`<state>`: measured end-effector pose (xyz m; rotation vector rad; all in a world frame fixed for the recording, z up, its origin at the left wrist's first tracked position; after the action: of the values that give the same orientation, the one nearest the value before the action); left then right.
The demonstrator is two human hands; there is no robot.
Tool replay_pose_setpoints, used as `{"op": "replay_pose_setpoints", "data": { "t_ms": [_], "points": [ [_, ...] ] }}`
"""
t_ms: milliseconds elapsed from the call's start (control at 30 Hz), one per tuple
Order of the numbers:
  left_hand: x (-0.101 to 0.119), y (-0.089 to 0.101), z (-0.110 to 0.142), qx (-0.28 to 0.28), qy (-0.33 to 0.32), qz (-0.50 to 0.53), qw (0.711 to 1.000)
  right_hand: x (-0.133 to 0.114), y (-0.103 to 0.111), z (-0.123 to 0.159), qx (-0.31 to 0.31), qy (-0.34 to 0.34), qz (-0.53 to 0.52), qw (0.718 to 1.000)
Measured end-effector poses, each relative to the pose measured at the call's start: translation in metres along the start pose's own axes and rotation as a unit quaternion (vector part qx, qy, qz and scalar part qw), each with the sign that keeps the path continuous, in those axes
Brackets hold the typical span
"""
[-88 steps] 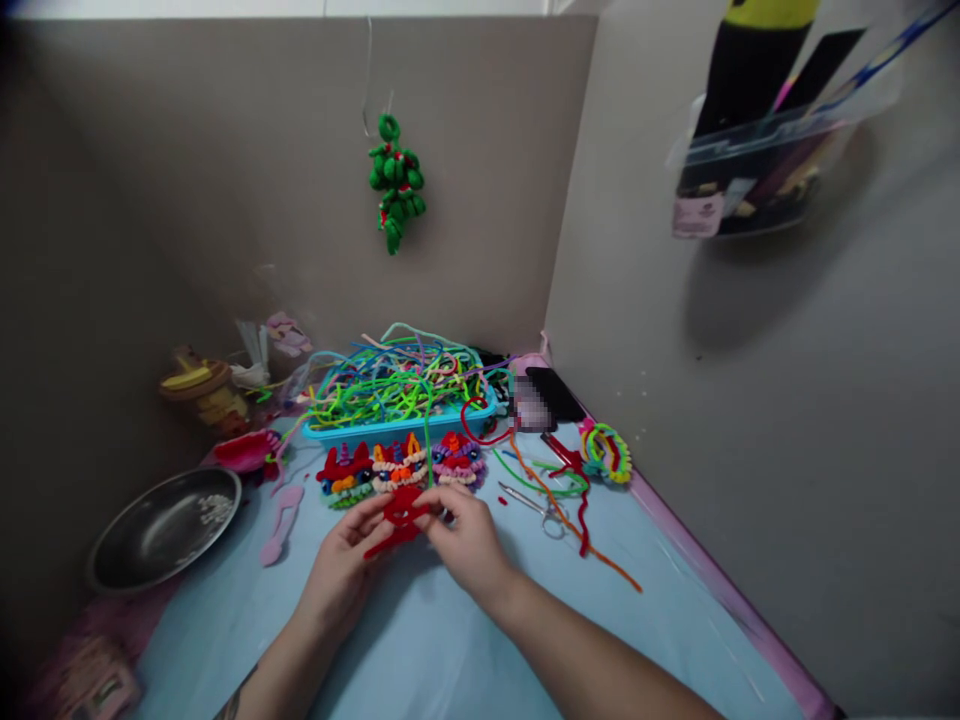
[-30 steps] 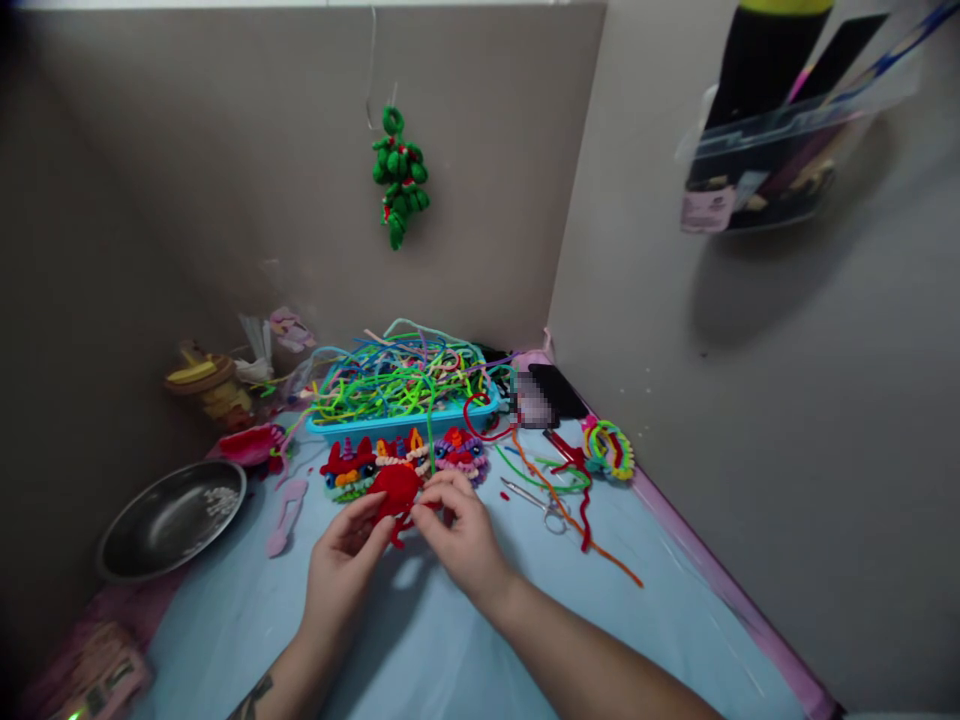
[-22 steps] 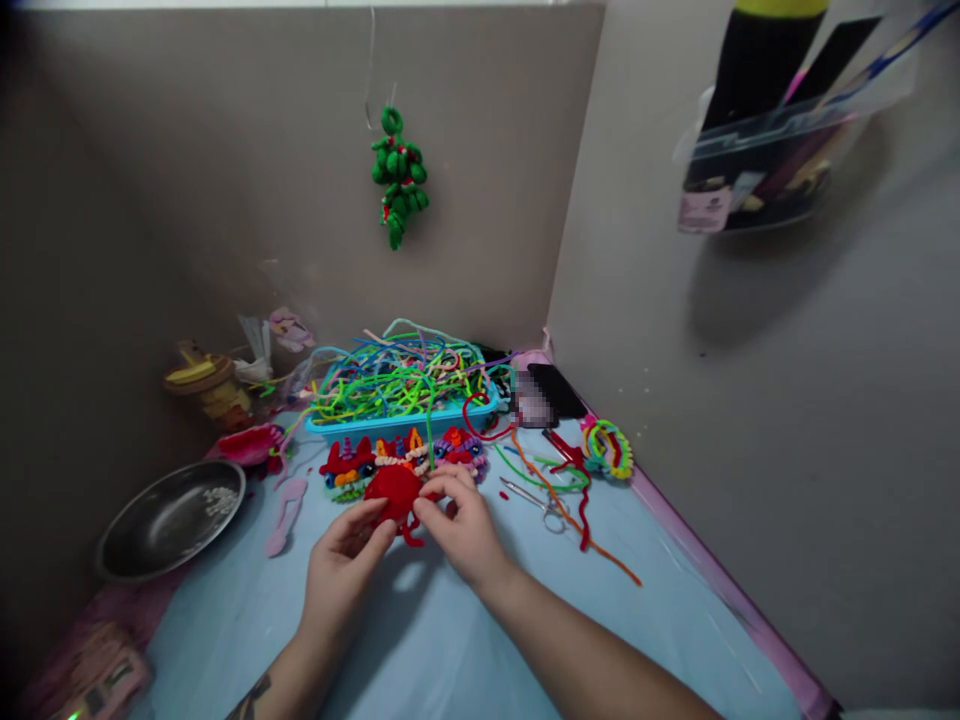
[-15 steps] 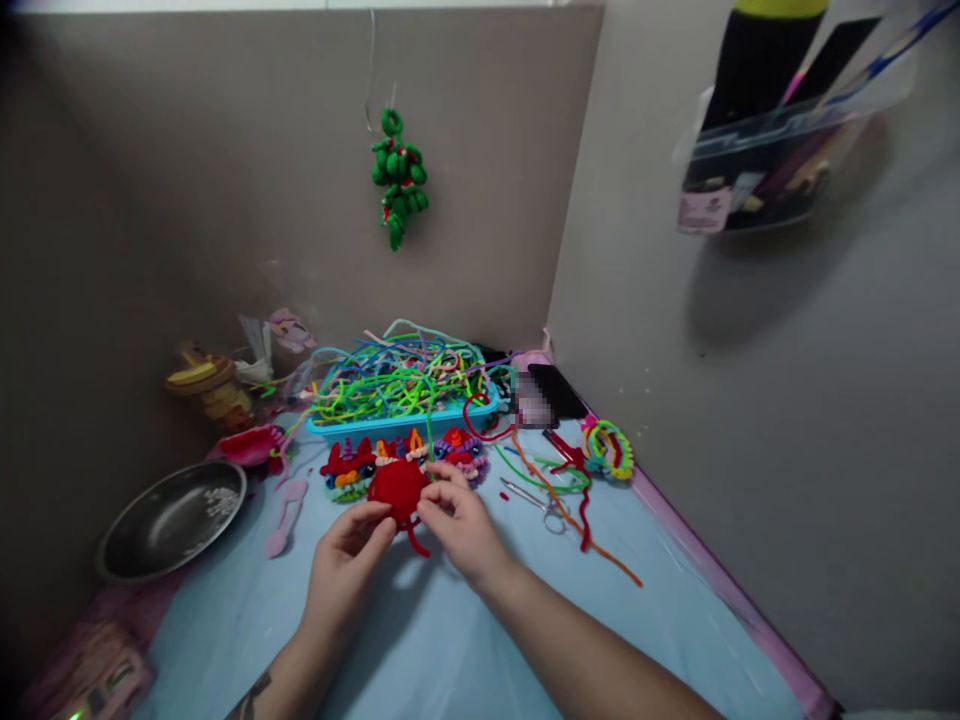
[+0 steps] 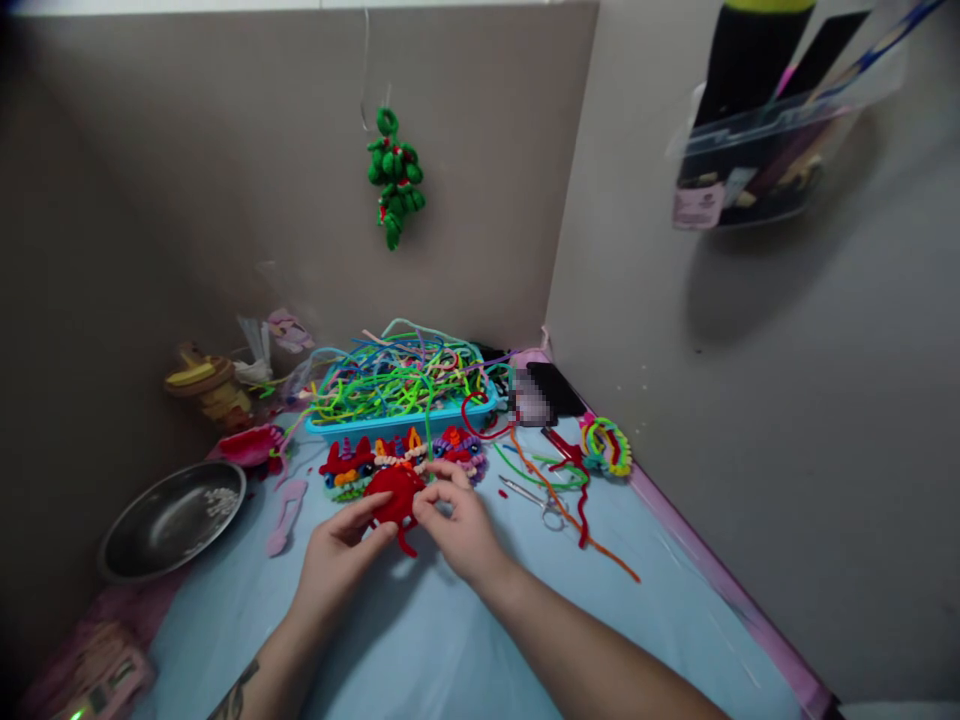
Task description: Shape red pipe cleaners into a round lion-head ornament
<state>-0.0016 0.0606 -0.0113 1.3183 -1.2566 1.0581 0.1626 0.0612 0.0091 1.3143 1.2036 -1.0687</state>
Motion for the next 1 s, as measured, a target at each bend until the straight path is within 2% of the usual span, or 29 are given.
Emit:
{"op": "replay_pose_setpoints", "data": {
  "t_ms": [267,400,500,567,900,1000],
  "points": [
    [0.006,-0.003,0.002,0.006,0.006,-0.026,1.0,0.007,-0.003,-0.002,0.016,0.001,0.004,1.0],
    [0.003,-0.005,0.003,0.013,0.03,-0.002,0.999,0.01,0.002,0.0,0.086,0.007,0.017,0.996],
    [0.002,-0.006,0.004,0.02,0.03,0.002,0.999,0.003,0.008,0.003,0.145,0.048,0.039,0.987],
    [0.002,-0.005,0.005,0.033,0.025,-0.009,0.999,-0.003,0.009,0.005,0.163,0.074,0.061,0.982],
    [0.007,-0.008,0.009,0.064,0.038,0.013,0.997,-0.006,0.005,0.007,0.132,0.075,0.057,0.987],
    [0.007,-0.005,0.009,0.091,0.042,0.019,0.995,-0.013,0.002,0.012,0.094,0.119,0.064,0.986]
  ]
}}
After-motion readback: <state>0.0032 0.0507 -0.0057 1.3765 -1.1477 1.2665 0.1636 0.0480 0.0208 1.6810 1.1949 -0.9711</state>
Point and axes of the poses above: each hand's wrist, its own z-axis away from the middle knuckle, its own y-axis out of the back of the hand, x = y × z, the point moved 6 cm from there along -z, towards the middle knuckle, and after that the axes turned 5 degrees about -y, right-handed, at the moved point
